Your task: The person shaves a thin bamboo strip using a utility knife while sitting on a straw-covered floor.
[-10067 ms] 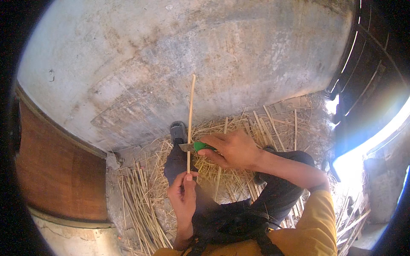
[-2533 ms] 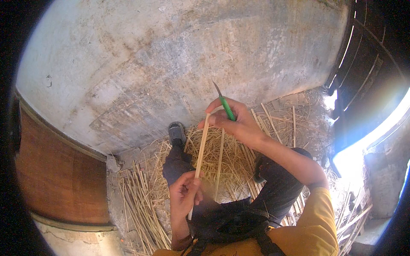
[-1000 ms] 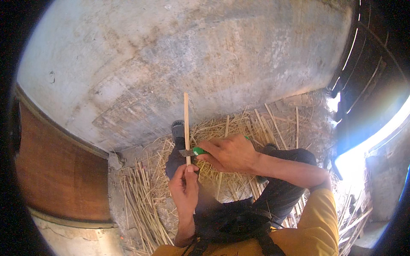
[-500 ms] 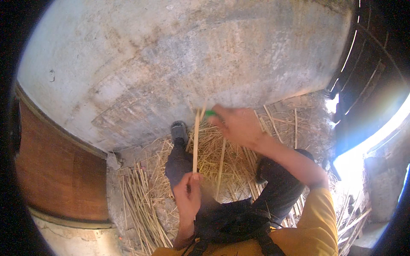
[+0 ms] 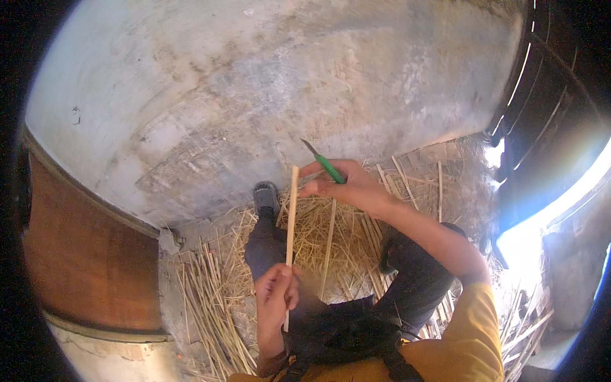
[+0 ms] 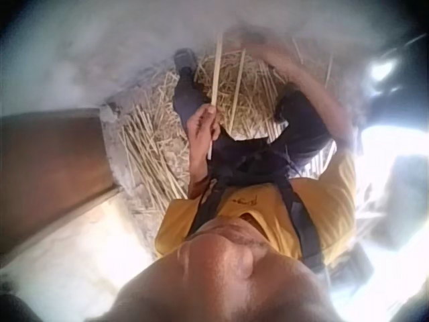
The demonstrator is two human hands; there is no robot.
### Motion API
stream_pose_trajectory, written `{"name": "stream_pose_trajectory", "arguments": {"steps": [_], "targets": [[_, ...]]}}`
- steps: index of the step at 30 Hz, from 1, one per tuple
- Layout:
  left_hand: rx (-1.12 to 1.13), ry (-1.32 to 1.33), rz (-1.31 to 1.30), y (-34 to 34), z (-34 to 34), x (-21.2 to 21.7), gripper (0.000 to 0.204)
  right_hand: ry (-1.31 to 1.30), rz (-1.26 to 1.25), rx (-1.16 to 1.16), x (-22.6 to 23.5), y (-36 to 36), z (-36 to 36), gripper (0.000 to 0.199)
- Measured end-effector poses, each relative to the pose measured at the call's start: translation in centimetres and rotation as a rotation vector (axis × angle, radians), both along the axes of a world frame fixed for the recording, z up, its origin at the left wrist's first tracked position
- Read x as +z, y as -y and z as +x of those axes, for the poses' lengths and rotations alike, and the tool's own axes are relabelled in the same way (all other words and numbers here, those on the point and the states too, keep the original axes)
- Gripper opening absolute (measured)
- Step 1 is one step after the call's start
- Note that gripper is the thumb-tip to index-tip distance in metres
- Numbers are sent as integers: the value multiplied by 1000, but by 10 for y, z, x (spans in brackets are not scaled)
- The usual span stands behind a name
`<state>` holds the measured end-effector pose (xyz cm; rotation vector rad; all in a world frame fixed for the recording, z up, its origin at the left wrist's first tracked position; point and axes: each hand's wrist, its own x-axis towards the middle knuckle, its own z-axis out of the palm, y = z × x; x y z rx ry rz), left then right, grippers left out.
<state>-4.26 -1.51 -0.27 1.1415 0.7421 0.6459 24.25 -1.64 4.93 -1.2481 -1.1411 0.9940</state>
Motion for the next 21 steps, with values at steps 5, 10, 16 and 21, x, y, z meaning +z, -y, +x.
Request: {"name": "stream_pose_trajectory", "arguments": {"steps": [5, 10, 16, 21], "targets": [[-136, -76, 189, 0, 4, 3, 26, -166, 11, 14, 3, 5, -13, 26], [-43, -67, 335, -3, 13, 15, 21, -149, 26, 38, 11, 11, -14, 21], [56, -160, 527, -2, 29, 30, 23, -127, 92, 88, 8, 16, -17, 22], [162, -202, 578, 0, 30, 33, 20, -155, 62, 86, 24, 20, -17, 26]]}}
